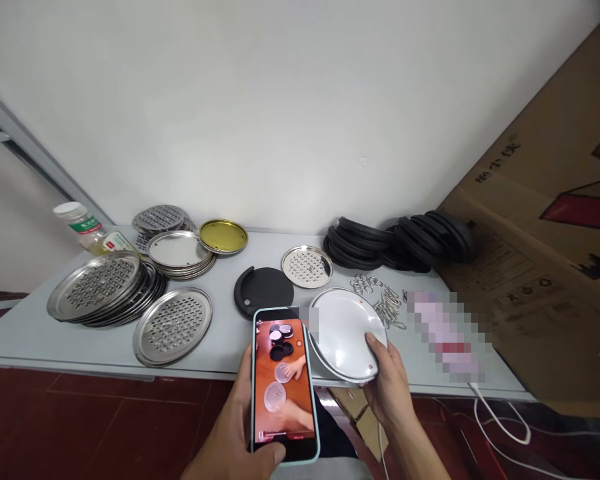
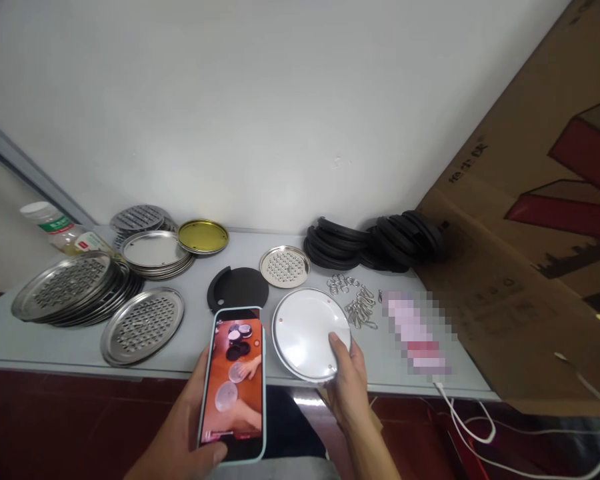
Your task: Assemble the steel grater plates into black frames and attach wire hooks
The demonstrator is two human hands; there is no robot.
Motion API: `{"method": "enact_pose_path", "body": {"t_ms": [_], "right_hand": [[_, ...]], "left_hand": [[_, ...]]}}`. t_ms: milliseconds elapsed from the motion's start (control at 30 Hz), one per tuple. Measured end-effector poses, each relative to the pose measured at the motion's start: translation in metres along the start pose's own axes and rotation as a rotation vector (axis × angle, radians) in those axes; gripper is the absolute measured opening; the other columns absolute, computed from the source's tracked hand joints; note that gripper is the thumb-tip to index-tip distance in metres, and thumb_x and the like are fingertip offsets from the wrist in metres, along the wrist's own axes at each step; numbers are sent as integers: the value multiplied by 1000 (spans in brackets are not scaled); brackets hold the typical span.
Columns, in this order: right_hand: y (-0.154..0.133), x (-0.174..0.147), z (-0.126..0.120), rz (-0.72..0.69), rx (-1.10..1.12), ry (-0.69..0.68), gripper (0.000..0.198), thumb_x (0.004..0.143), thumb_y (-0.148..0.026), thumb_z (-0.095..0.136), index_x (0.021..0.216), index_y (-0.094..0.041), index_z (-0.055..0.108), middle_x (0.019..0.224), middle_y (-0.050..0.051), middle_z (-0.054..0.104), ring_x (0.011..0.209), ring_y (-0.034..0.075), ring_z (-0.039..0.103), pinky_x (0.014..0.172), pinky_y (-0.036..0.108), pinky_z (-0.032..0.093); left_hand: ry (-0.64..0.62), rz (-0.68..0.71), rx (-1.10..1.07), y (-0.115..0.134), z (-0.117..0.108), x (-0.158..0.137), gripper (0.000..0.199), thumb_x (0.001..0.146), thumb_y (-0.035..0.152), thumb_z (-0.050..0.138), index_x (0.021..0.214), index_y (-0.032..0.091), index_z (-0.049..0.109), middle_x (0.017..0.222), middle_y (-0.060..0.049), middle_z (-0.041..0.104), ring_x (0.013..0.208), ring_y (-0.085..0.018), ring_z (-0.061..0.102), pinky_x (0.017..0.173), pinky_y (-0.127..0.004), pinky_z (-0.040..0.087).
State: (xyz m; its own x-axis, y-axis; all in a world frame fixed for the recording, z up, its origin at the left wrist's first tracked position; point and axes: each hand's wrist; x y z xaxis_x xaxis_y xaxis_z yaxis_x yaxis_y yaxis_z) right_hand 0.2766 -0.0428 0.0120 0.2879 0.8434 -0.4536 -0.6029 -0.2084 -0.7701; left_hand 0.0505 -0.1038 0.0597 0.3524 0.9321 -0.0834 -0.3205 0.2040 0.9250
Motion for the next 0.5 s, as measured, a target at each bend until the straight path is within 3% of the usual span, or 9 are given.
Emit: {"method": "enact_pose_path", "body": {"t_ms": [133,333,500], "right_hand": [[0,-1,2,5,-4,20,49,63,-36,88,100,-18,61,57,-7,61,40,10,51,43,25,53],[-1,-2,6,-1,-25,35,49,60,-38,88,96,-19,62,56,-5,62,55,20,66,45,27,55],[0,-1,5,-27,-52,46,49,61,-39,87,98,-18,63,62,-2,66,57,21,67,47,29,56]], "left_hand": [[-123,-73,-145,10,0,-2,118,64,29,84,153,30,6,110,-13,69,88,-29,70,73,-35,52],[-73,-63,-143,9,-9,-7,125,64,33,86,154,33,0,124,-15,62,100,-33,68,86,-43,52],[-24,-12,-68,-2,-16,-11,113,72,39,81,154,29,4,108,-11,70,98,-32,69,88,-44,51]]}}
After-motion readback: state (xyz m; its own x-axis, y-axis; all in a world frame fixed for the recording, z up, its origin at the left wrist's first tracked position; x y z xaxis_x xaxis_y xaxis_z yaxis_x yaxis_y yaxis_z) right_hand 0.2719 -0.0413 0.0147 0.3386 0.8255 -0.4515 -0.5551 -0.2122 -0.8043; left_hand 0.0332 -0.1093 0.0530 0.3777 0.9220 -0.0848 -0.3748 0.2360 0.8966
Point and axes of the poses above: each hand's wrist, its own x-axis towards the middle knuckle, its own z-axis out of the palm, y = z × x
